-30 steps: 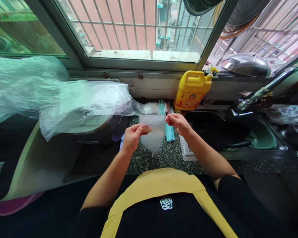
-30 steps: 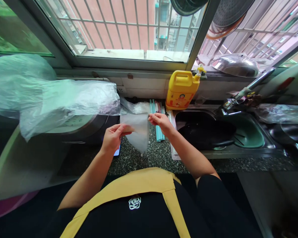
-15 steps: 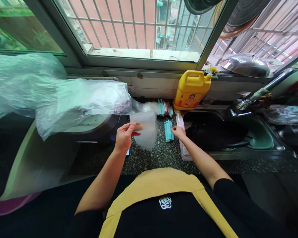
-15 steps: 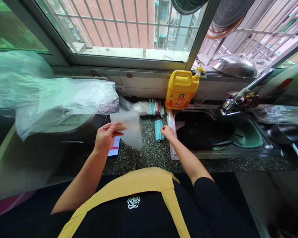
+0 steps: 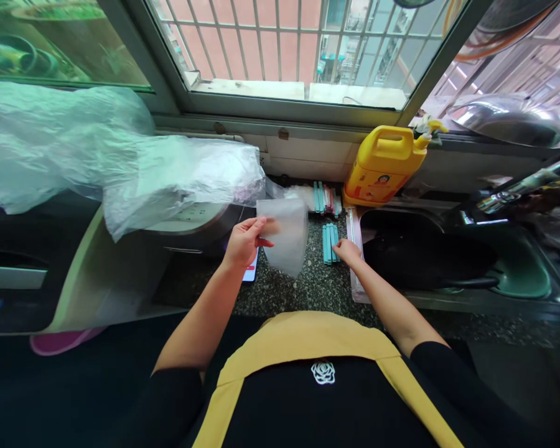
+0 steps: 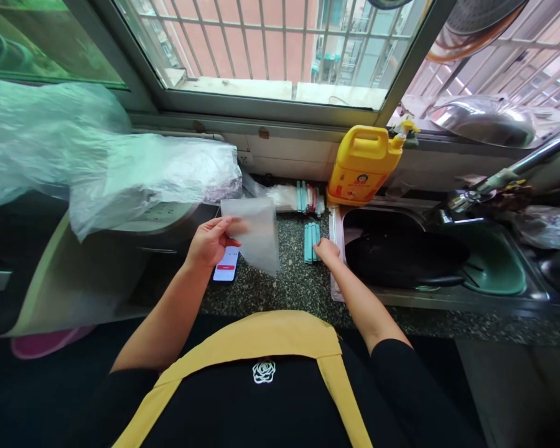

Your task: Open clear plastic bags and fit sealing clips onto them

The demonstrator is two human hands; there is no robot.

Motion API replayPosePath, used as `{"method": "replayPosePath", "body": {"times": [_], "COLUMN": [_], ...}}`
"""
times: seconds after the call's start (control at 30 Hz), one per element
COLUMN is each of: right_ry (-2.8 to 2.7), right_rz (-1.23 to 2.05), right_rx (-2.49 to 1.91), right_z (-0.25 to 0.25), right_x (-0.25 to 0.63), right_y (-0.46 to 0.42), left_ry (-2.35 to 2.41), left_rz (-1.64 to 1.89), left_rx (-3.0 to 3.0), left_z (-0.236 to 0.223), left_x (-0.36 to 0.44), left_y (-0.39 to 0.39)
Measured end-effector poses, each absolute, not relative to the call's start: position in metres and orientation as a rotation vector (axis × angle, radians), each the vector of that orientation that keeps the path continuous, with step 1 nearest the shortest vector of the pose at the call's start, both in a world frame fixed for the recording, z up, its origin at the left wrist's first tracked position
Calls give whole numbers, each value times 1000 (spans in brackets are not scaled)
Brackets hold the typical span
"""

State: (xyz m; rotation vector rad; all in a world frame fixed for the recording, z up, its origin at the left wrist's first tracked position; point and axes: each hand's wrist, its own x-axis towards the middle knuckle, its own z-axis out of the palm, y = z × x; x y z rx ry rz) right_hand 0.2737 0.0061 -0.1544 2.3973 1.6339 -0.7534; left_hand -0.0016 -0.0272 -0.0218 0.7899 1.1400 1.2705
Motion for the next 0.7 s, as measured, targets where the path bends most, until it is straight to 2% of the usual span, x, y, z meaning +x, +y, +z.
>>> {"method": "replayPosePath", "body": {"times": [0.47,0.7], "right_ry": [1633,1704], "right_rz": [-725,-693], "right_rx": [2443,2571], "right_z": [-147,-145], "right_x": [267,273], "right_y": [1,0], "left_ry": [1386,1364], "left_rz": [1251,1300], "left_rx": [1110,1090], "left_z": [-31,-37], "left_x": [-1,-1], "left_y": [-25,-23]}}
